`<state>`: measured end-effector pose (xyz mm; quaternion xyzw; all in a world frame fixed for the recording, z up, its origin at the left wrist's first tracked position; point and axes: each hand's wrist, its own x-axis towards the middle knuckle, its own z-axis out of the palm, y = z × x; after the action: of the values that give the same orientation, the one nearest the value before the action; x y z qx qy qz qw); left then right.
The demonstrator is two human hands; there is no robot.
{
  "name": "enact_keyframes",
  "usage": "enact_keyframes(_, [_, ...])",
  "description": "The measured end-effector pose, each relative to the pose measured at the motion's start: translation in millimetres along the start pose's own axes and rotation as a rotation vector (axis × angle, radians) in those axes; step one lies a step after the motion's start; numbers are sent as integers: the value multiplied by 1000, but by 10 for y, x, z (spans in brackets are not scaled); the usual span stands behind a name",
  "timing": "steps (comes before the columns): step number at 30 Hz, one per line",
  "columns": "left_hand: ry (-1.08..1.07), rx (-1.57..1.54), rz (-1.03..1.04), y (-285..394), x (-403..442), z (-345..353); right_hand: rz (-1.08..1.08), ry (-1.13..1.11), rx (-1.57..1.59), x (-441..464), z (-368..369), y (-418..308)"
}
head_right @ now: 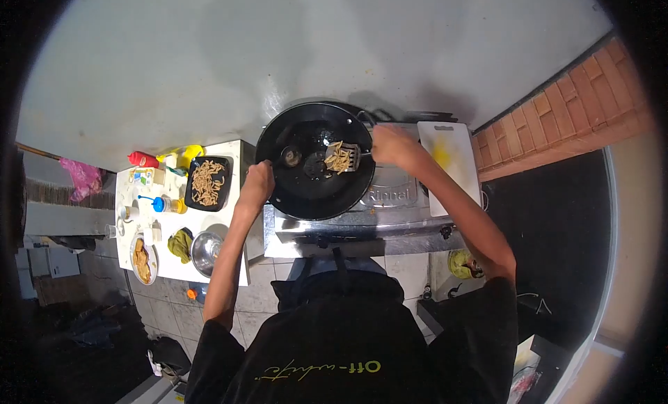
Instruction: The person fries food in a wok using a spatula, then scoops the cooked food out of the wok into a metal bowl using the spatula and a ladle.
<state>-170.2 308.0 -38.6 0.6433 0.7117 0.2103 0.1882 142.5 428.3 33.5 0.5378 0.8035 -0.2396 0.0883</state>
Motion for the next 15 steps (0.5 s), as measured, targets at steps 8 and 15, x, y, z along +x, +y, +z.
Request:
enact_keyframes(8, [-110, 140, 19, 14, 60, 200, -15, -118, -374, 255, -139, -792])
enact_keyframes(15, [-137, 227, 187, -144, 5, 353, -29, -160, -279, 317, 161, -766])
